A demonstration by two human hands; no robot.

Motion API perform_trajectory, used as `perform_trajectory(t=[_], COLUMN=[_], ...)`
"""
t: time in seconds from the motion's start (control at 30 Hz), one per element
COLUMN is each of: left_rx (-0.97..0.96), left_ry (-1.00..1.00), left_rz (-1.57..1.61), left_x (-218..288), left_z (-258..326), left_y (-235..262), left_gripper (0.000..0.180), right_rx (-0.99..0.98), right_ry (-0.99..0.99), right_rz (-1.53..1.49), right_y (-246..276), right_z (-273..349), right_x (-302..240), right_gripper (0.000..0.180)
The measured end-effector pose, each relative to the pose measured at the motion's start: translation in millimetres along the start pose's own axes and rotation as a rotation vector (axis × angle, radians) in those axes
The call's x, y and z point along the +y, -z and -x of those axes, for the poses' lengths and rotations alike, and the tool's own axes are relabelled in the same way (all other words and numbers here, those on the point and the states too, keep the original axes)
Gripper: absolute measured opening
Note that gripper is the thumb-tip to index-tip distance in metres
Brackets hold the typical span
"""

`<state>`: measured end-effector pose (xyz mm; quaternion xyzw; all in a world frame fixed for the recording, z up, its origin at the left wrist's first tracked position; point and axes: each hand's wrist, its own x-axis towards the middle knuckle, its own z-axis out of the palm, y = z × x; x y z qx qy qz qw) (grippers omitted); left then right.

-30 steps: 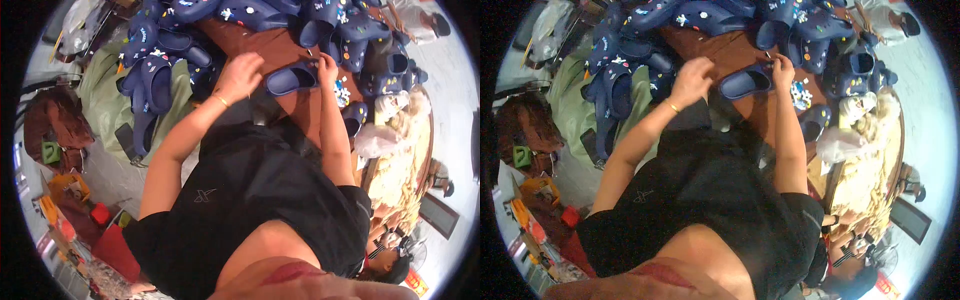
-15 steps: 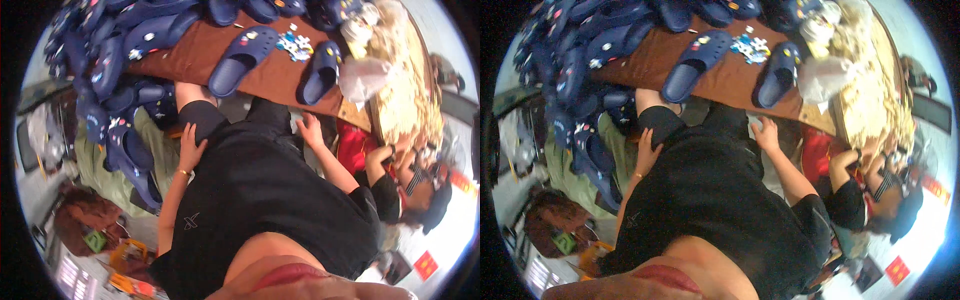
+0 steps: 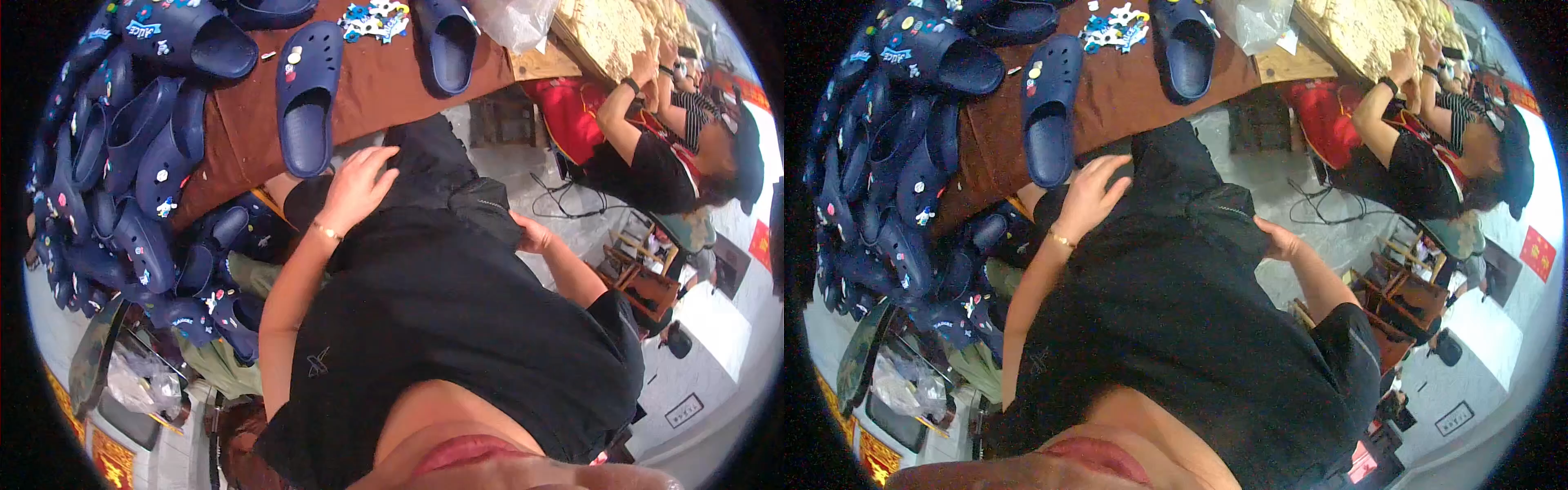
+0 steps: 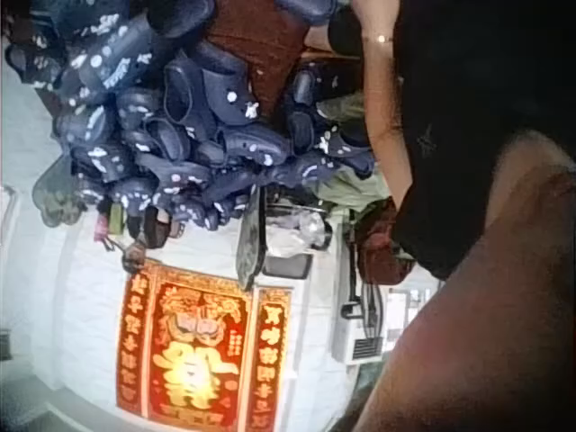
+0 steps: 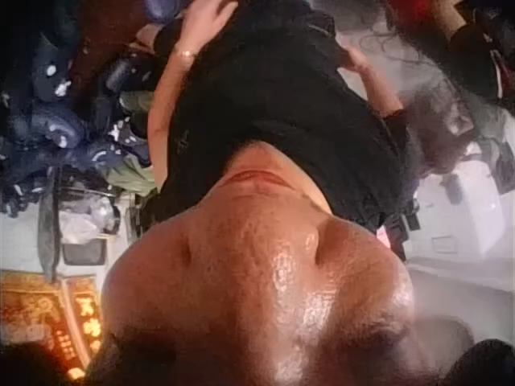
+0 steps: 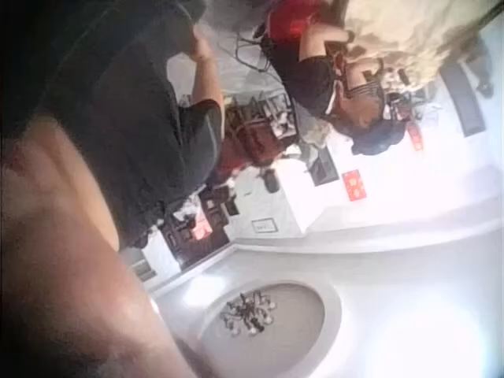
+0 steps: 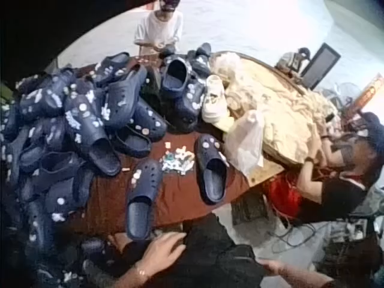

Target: The recorder is attaching decorative charms to blue foam clogs.

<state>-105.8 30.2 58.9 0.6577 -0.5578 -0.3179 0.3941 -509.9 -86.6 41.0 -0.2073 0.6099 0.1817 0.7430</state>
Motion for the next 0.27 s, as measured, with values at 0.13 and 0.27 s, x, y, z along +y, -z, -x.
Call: perform_trajectory(t=[0.13,0.27], left_rx=[-0.003,0.208], left_ry=[-0.151,0.001], left_rz=[-0.023,-0.018], left_x=[-7,-26], left_z=[-20,13], left_y=[0,21], left_gripper=[0.029,0.024], right_rx=[-0.019,0.234], right_ry=[0.131,0.053], right_rz=[-0.242,-0.078], right_y=[-21,-65], right_z=[9,32], right_x=[40,22], right_gripper=[0.061,0.063])
